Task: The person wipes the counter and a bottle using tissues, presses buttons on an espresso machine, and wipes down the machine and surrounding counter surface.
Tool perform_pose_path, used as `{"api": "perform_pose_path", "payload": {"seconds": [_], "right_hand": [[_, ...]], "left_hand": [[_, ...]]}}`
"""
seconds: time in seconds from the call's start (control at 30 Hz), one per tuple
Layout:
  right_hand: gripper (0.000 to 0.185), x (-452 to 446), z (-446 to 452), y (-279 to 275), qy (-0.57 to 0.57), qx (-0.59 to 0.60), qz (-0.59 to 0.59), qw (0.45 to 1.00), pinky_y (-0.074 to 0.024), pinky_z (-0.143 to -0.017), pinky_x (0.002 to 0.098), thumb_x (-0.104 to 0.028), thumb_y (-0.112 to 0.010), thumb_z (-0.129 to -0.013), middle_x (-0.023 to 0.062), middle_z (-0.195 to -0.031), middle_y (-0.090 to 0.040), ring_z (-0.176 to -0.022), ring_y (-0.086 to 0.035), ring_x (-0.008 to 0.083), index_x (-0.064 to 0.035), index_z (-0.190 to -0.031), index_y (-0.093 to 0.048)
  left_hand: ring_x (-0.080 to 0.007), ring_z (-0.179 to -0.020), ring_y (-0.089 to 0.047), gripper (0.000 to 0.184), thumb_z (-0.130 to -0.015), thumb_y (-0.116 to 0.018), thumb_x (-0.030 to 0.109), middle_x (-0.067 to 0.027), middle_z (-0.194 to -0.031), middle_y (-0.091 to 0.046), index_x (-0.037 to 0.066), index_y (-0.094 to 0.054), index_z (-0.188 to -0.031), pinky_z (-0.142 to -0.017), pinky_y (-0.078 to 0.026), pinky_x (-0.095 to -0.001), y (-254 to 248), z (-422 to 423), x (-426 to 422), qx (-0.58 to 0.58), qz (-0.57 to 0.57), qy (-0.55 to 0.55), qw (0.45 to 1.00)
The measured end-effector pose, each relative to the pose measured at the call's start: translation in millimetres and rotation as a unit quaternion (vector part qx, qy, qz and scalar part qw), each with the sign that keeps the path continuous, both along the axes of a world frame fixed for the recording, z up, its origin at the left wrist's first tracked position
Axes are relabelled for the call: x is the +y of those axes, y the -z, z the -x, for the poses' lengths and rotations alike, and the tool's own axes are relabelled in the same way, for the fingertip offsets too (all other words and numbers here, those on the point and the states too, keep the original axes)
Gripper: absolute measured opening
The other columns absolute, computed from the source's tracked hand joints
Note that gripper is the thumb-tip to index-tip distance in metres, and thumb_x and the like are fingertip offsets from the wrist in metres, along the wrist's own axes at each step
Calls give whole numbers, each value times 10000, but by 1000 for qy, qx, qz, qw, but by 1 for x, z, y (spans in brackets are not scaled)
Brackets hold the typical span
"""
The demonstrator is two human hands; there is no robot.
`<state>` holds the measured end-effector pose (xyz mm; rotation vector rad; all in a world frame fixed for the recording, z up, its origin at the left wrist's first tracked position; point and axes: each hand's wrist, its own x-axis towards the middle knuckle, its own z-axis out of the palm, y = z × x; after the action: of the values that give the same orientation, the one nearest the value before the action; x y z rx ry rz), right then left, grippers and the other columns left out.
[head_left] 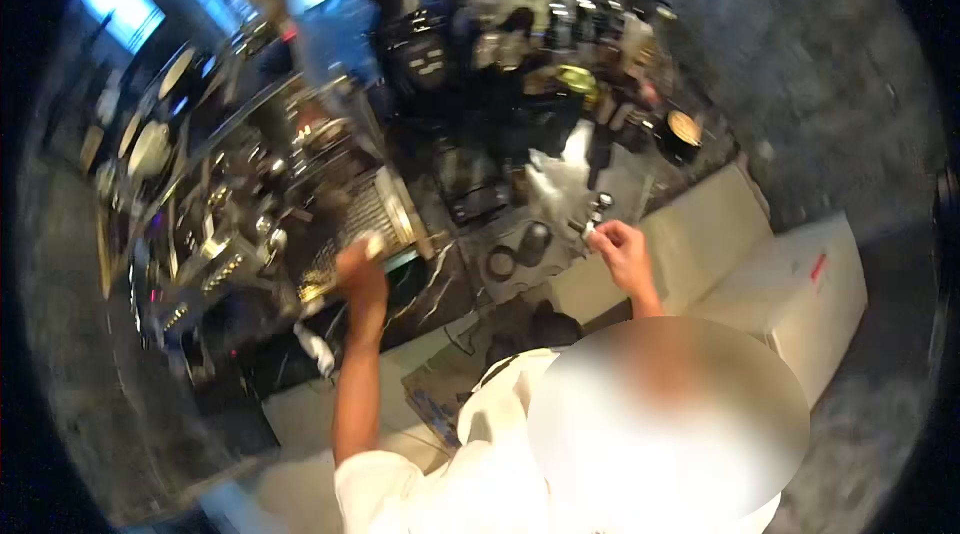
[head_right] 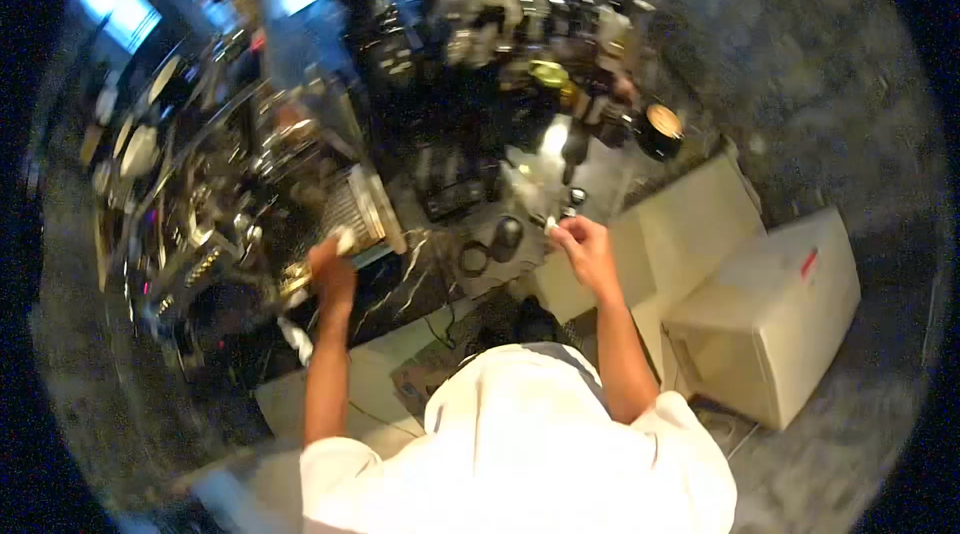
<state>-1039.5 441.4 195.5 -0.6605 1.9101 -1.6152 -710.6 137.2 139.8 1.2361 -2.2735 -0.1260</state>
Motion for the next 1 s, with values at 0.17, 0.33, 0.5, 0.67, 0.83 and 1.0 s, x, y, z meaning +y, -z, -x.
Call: {"api": "perform_pose_path", "payload": {"seconds": [0.17, 0.33, 0.5, 0.67, 0.83, 1.0], "right_hand": [[100, 29, 49, -19, 160, -87, 60, 982, -341, -505, 176, -151, -667, -925, 9, -753, -639, -550, -444, 47, -54, -943, -672], [97, 36, 129, -42, 237, -98, 101, 961, -368, -513, 188, -152, -680, -908, -6, -765, -633, -570, -466, 52, -60, -937, -693], [132, -2, 225, -105, 154, 57, 78, 983, -368, -511, 195, -150, -670, -899, 4, -754, -633, -572, -472, 65, -51, -980, -701], [156, -71, 335, -115, 63, 290, 38, 954, -377, -540, 239, -159, -672, -878, 3, -682, -590, -574, -452, 99, -8, -902, -705], [157, -108, 393, -130, -104, 344, -48, 932, -387, -545, 265, -140, -664, -877, 15, -667, -587, -577, -462, 115, 14, -867, -691], [137, -131, 417, -126, -198, 363, -60, 909, -404, -550, 288, -107, -665, -849, 47, -672, -599, -568, -473, 155, 30, -854, -680]], "left_hand": [[-342, -909, -675, 349, -818, -613, 46, -156, -1045, -716, 27, -666, -1162, -799, -526, -387, -46, -16, 33, 63, 16, -40, 997], [-264, -878, -669, 371, -908, -630, 51, -161, -1099, -697, -15, -591, -1271, -795, -534, -325, -61, 29, 93, 344, -96, -139, 924], [-219, -853, -652, 378, -935, -626, 78, -174, -1084, -682, -31, -566, -1292, -767, -534, -296, -72, 113, 142, 414, -55, -87, 904], [-222, -864, -652, 366, -946, -615, 85, -175, -1084, -677, -42, -564, -1285, -770, -533, -288, -85, 197, 168, 460, -41, -63, 885], [-238, -987, -643, 396, -953, -605, 61, -186, -1202, -638, -31, -533, -1331, -851, -533, -310, -75, 241, 193, 462, -82, -105, 877], [-232, -993, -637, 423, -954, -593, 78, -186, -1187, -640, -28, -502, -1353, -854, -515, -287, -65, 270, 220, 456, -63, -141, 876]]}}
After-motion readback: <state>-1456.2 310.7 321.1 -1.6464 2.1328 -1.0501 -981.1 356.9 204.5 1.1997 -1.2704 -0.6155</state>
